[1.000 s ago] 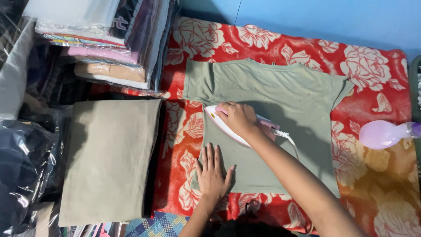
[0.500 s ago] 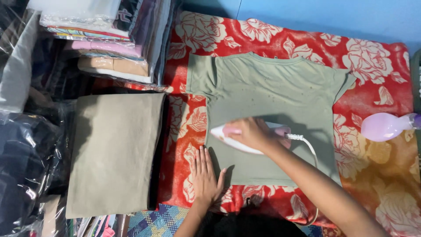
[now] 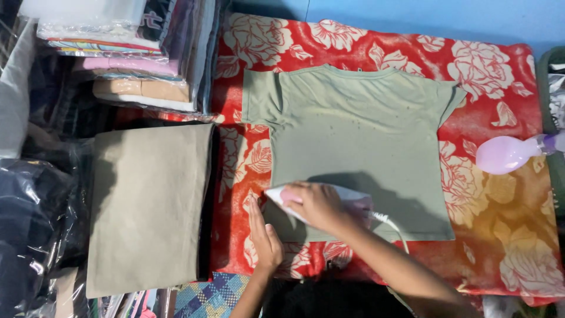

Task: The person irons a light green t-shirt on a floral-patterned table. They smooth the fabric, spray it with water, and use a pink iron to press the front and sleeves. Finally, they fold the shirt neatly.

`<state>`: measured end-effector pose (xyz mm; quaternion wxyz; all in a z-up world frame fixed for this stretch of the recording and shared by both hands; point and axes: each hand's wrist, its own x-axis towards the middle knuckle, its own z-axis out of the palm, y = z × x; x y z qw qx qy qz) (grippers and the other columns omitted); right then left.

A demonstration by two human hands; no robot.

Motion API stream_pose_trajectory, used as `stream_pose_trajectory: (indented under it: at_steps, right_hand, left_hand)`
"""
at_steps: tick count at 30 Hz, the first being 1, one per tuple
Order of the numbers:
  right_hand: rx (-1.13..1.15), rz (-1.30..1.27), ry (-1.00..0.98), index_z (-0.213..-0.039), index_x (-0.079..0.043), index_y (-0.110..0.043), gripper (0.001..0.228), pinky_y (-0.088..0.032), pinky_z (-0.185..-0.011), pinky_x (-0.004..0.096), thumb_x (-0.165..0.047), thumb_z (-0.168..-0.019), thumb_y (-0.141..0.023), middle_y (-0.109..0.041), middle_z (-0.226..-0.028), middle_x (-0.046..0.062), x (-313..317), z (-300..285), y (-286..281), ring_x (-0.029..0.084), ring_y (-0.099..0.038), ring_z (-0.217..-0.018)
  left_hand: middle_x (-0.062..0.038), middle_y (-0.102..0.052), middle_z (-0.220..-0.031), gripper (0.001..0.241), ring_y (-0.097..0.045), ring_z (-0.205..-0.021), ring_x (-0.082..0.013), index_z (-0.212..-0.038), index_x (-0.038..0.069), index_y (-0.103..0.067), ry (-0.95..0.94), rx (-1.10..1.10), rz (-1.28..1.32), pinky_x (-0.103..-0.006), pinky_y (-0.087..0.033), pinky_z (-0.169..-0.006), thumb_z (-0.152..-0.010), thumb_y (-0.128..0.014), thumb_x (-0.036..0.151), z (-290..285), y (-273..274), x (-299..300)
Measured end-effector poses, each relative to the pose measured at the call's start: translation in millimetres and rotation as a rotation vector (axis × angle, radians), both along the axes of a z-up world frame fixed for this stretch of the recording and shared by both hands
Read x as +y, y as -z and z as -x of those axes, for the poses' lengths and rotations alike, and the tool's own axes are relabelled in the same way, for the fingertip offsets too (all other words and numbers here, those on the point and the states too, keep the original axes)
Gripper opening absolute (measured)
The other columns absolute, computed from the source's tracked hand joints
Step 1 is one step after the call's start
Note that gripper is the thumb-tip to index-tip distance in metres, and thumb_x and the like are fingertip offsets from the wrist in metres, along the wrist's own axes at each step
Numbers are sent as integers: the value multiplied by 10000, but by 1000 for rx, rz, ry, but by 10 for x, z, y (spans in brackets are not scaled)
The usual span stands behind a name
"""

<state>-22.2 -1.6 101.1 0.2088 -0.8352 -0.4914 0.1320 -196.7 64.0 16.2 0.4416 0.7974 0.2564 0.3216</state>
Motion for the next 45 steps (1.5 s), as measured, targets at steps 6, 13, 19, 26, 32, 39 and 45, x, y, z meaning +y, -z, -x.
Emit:
stream_pose_trajectory:
  at_steps: [6, 13, 19, 26, 32, 39, 45]
  right_hand:
    - [-46, 56, 157, -1034, -362, -796, 256, -580, -678, 409, -398, -784, -840, -771, -1170, -86, -353, -163, -22, 252, -771, -812]
    - [-177, 466, 887, -1261, -403, -746, 412, -597, -803, 502, -615, -941, -596, -805, -1032, 86, -1976, -1566, 325, 378, -757, -981]
    - [-167, 306, 885, -1208, -369, -774, 393, -584, -867, 483, -558, -889, -644, -795, -1041, 88, -2270, -1464, 120, 376, -734, -1020]
    - [-253, 307, 844, -1420, -286, -649, 566, -487, -1035, 506, -537, -914, -606, -731, -1288, 78, -2323, -2157, 769, 361, -719, -1089]
    - [-326, -78, 482, -1279, -134, -685, 428, -470, -696, 569, -131, -851, -691, -696, -1152, 124, -2003, -2366, 603, 438, -677, -908]
    - [-202, 31, 636, -1010, -163, -650, 130, -473, -641, 615, -108, -895, -624, -635, -1016, 168, -1221, -3197, 507, 490, -649, -828]
    - [-201, 57, 733, -1059, -200, -772, 209, -533, -753, 564, -171, -880, -669, -660, -1016, 198, -988, -3651, 673, 468, -668, -902]
  left_hand:
    - [-233, -267, -1662, 642, -239, -1563, -383, -1576, -25, -270, -46, 141, -131, -523, -184, -1268, -1083, -279, 386, -385, -14, -38]
    - [-185, -116, -1707, 836, -109, -1562, -410, -1632, 75, -187, 262, 665, -483, -617, -137, -1211, -995, -405, 570, -1035, 109, -186]
    - [-173, -71, -1715, 855, -64, -1570, -400, -1644, 95, -127, 365, 836, -513, -615, -108, -1217, -993, -328, 612, -1066, 74, -189]
    - [-146, -29, -1719, 848, -30, -1572, -379, -1650, 124, -79, 368, 909, -502, -596, -97, -1225, -999, -255, 639, -1099, 61, -176]
    - [-106, -227, -1696, 816, -171, -1566, -337, -1622, 107, -239, 204, 636, -613, -552, -178, -1217, -980, -345, 598, -1073, 168, -217]
    - [-88, -193, -1708, 830, -140, -1577, -321, -1631, 123, -214, 202, 694, -617, -530, -163, -1227, -977, -328, 622, -1098, 156, -232]
    - [-82, -194, -1710, 838, -145, -1580, -305, -1627, 128, -231, 200, 702, -617, -532, -157, -1231, -973, -331, 643, -1090, 132, -247]
